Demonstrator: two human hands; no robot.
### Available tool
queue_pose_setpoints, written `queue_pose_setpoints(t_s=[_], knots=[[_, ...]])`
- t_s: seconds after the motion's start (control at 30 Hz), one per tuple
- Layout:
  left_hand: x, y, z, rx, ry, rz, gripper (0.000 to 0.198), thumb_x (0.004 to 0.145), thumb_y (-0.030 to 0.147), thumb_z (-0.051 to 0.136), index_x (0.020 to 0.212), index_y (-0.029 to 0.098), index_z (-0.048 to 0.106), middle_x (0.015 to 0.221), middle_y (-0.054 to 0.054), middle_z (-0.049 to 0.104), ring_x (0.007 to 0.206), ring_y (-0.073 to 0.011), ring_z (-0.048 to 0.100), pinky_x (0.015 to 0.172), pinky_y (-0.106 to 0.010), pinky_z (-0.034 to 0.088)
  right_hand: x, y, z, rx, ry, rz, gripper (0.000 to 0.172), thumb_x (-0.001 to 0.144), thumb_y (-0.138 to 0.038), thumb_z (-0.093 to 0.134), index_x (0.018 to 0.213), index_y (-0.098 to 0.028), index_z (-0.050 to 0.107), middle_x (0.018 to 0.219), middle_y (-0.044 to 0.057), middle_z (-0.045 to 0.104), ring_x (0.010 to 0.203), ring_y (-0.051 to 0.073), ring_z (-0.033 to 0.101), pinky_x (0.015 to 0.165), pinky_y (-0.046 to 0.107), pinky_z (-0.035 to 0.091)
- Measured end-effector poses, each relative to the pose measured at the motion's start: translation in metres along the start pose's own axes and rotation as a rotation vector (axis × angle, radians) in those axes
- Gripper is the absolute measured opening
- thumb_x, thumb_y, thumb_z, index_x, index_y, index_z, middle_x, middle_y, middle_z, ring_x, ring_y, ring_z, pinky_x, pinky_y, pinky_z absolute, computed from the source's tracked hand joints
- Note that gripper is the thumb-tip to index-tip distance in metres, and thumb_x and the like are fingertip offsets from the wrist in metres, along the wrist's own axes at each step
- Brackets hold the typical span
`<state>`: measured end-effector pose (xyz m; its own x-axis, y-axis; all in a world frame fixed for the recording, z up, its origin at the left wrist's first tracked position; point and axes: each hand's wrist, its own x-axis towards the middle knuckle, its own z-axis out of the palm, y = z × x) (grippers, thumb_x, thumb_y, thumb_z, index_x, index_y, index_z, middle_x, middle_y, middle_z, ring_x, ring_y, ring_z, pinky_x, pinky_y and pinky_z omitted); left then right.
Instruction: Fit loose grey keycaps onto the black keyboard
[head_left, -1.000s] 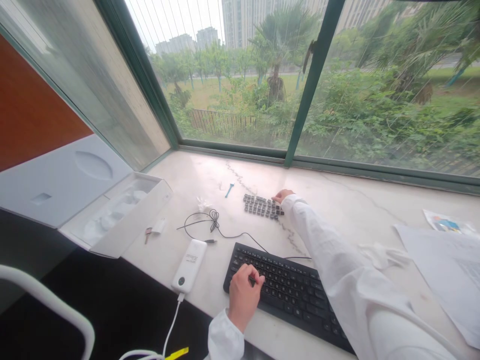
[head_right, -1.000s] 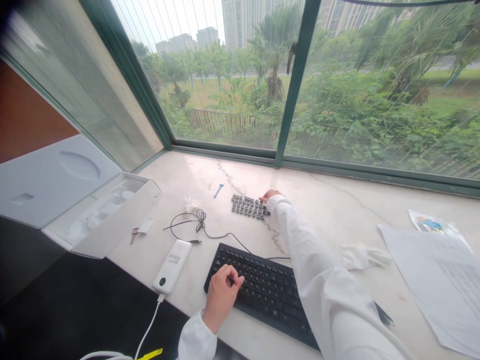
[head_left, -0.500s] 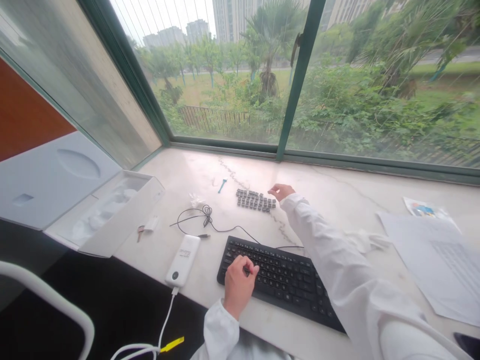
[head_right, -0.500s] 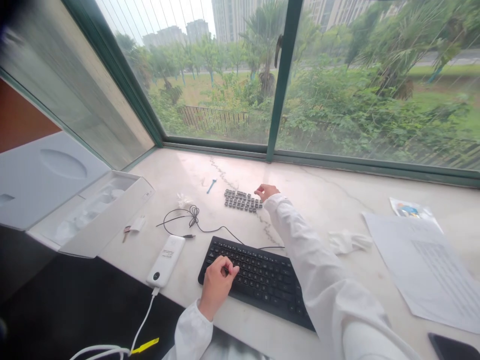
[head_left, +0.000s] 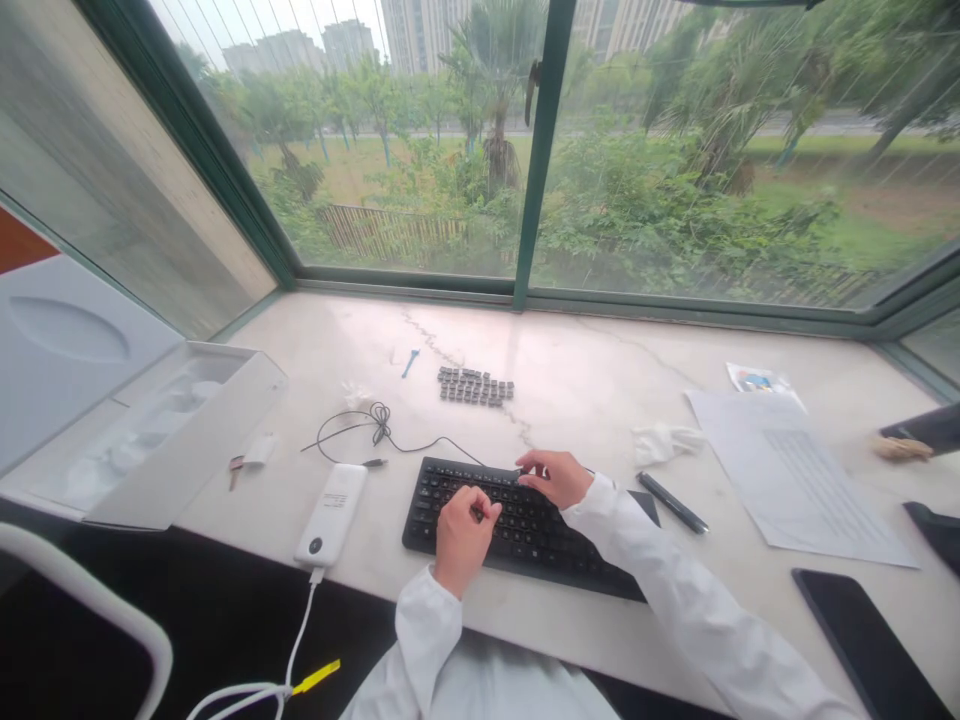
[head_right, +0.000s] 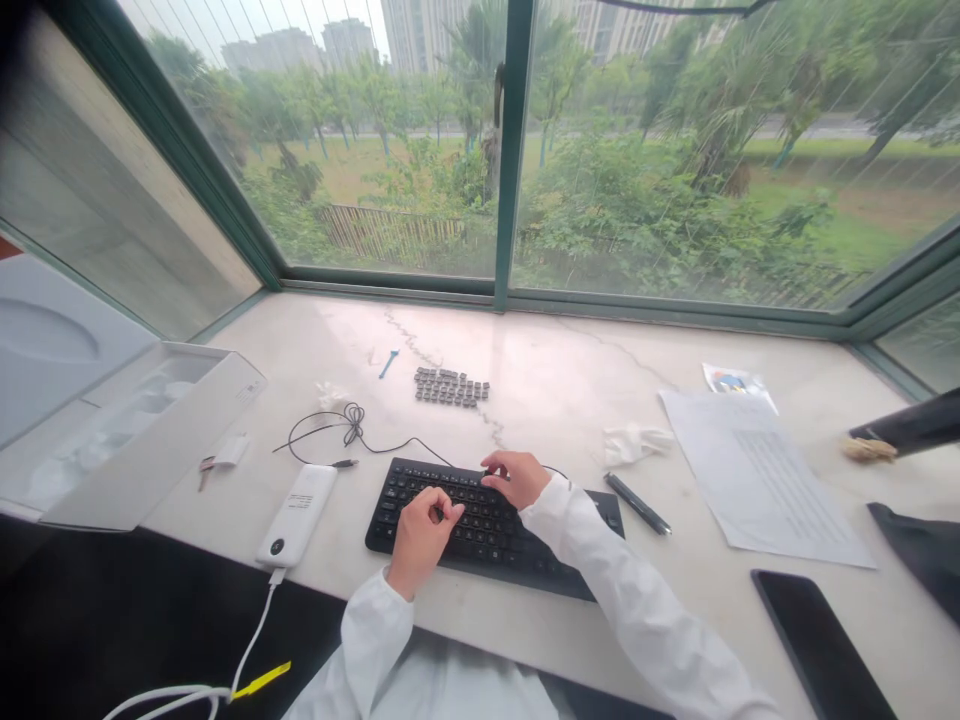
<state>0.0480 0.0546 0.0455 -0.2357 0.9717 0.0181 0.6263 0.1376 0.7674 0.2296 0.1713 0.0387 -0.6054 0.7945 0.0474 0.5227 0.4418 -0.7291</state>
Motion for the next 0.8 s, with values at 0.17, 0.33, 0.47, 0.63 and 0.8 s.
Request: queue_pose_setpoints(t_s=[0.17,0.33,0.47,0.63,0.8], knots=[[0.001,0.003,0.003,-0.014,0.01,0.005,0.02,0.077,0.029,0.056,0.062,0.019,0.048,0.065,0.005,0.053,0.053,-0.0076,0.044,0.057,-0.02,0.034,-0.027,0.0,0.031,-0.07,0.053,-0.048,0.013,0.076,-0.019,0.062,0.089,-0.018,0.064,0.078,0.004,0.065,0.065,0.014,0.059,0.065,0.027,0.049],[-0.003,0.004,0.008,-0.02,0.009,0.013,0.02,0.077,0.03,0.056,0.062,0.019,0.048,0.065,0.005,0.053,0.053,-0.0076,0.045,0.057,-0.02,0.034,-0.033,-0.002,0.046,-0.031,0.182,-0.068,0.012,0.077,-0.016,0.061,0.09,-0.019,0.063,0.084,0.004,0.063,0.068,0.013,0.059,0.068,0.027,0.051],[-0.006,0.003,0.011,-0.017,0.017,0.023,0.02,0.077,0.029,0.055,0.062,0.019,0.048,0.065,0.005,0.053,0.053,-0.0078,0.045,0.056,-0.02,0.034,-0.03,-0.001,0.055,-0.069,0.23,-0.065,0.018,0.074,-0.014,0.065,0.091,-0.019,0.064,0.083,0.003,0.064,0.071,0.014,0.059,0.069,0.027,0.051],[-0.008,0.001,0.008,-0.013,0.027,0.02,0.021,0.078,0.03,0.055,0.062,0.019,0.047,0.066,0.004,0.053,0.054,-0.0079,0.045,0.057,-0.02,0.035,-0.03,0.002,0.058,-0.113,0.237,-0.042,0.018,0.073,-0.014,0.067,0.089,-0.02,0.066,0.082,0.003,0.066,0.073,0.015,0.061,0.069,0.028,0.051],[-0.009,-0.001,0.005,-0.016,0.039,0.015,0.02,0.078,0.029,0.055,0.062,0.019,0.047,0.065,0.005,0.052,0.052,-0.0072,0.043,0.057,-0.02,0.035,-0.026,0.002,0.055,-0.188,0.201,-0.059,0.014,0.072,-0.015,0.068,0.084,-0.021,0.07,0.081,0.003,0.067,0.074,0.017,0.062,0.069,0.029,0.051]])
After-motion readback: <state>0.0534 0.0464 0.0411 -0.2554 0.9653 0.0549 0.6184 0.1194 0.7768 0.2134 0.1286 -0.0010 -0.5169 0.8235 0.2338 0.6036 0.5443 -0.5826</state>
